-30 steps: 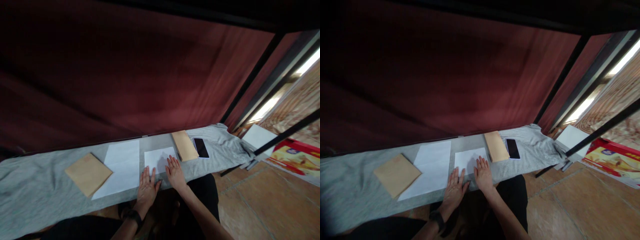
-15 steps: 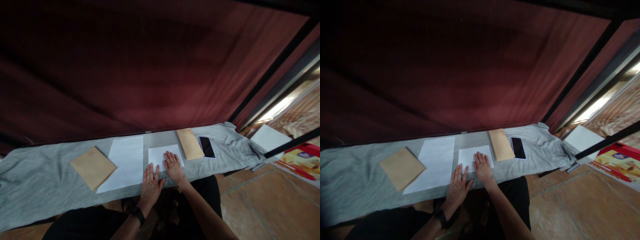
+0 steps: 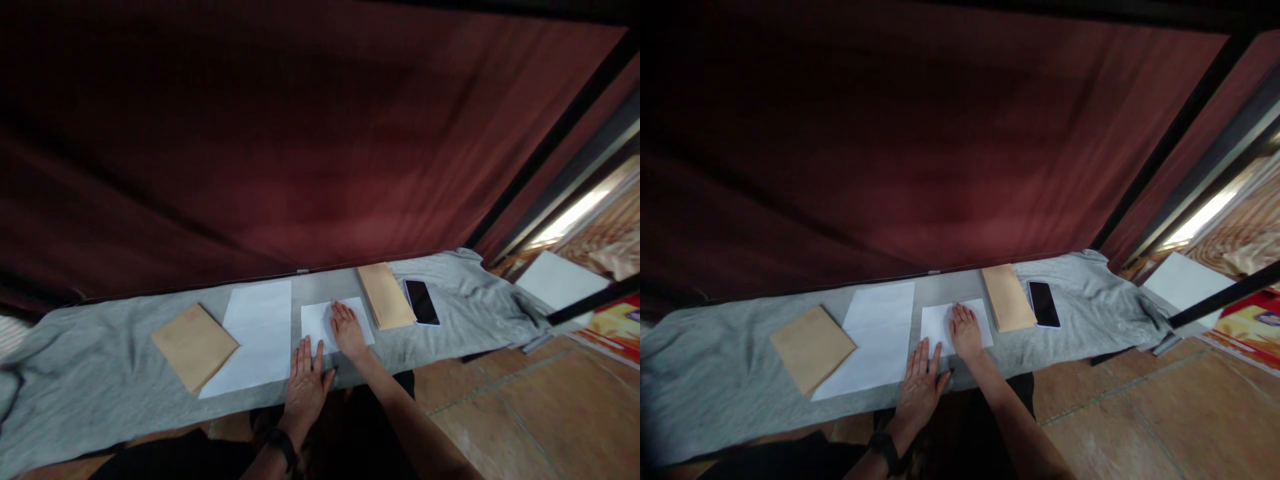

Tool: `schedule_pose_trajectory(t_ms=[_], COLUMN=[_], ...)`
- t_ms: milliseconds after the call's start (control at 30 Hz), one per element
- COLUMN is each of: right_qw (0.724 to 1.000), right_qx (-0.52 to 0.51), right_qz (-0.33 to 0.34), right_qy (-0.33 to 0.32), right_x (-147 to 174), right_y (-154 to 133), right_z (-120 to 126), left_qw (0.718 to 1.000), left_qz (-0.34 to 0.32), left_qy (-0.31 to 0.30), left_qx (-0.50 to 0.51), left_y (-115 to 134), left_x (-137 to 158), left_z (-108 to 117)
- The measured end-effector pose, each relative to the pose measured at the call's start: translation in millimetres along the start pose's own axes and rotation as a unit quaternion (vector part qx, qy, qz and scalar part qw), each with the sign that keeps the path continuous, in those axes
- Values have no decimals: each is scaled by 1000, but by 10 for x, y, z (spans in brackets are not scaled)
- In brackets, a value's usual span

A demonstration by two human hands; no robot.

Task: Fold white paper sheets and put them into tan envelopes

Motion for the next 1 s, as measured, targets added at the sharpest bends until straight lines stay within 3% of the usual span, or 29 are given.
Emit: schedule_pose_trajectory(t_ms=[133, 333, 467, 633, 767, 1000], right_qw=[999, 998, 997, 993, 994, 996], right_qx=[26, 52, 71, 90, 87, 85], right_qz=[20, 24, 26, 51, 40, -5], right_qy=[-9, -20, -35, -61, -53, 19], right_x=[-101, 36, 122, 174, 184, 273], right_y=[-46, 5, 91, 124, 151, 211], right_z=[-52, -63, -66, -61, -27, 48], left_qw=[1000, 999, 997, 992, 994, 996], left_qz=[4, 43, 34, 19, 10, 40], left_qy=[0, -15, -49, -93, -66, -57], left_qx=[-1, -2, 49, 85, 81, 61], left_y=[-16, -25, 176, 311, 250, 40], left_x=[21, -37, -494, -1031, -1050, -960], left_z=[12, 19, -56, -305, -423, -447])
Point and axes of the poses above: each hand's wrist, its own x-axis away from the middle knuckle, its own z-axis out of the back of the hand, y = z × x, the point moved 6 cm from there along -x, towards the middle knuckle, and after that the axes turned 5 degrees about z, right-handed, at the moved point
